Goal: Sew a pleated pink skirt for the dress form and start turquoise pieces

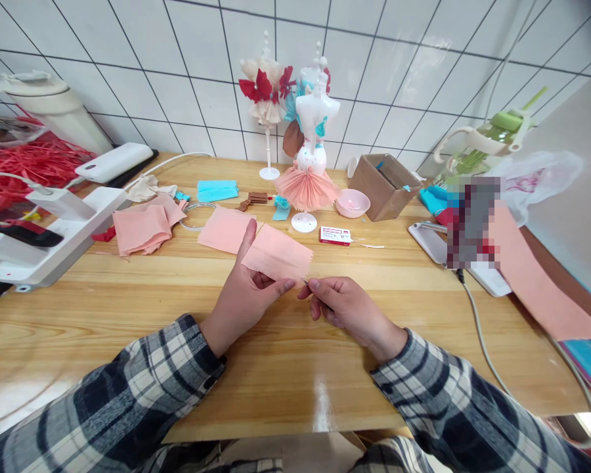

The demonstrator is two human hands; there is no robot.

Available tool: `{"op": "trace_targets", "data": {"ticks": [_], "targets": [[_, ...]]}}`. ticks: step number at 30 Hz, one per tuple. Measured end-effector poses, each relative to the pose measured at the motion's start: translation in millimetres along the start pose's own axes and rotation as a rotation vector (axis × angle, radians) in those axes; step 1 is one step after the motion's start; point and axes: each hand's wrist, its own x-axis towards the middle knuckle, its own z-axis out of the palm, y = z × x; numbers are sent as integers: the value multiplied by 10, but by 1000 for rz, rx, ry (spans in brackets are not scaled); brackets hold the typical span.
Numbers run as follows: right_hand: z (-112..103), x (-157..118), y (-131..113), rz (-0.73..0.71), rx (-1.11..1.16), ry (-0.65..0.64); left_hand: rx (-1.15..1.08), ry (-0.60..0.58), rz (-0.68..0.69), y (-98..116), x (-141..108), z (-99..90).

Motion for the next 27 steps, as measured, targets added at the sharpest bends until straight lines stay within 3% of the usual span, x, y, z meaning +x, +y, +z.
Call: {"op": "trace_targets", "data": {"ticks": [21, 27], "targets": [[-45, -12, -11, 20, -80, -17, 68, -8, 34, -28, 55, -87], [-187, -43, -112, -232, -348, 135, -44, 5, 30, -2, 126, -224]]}}
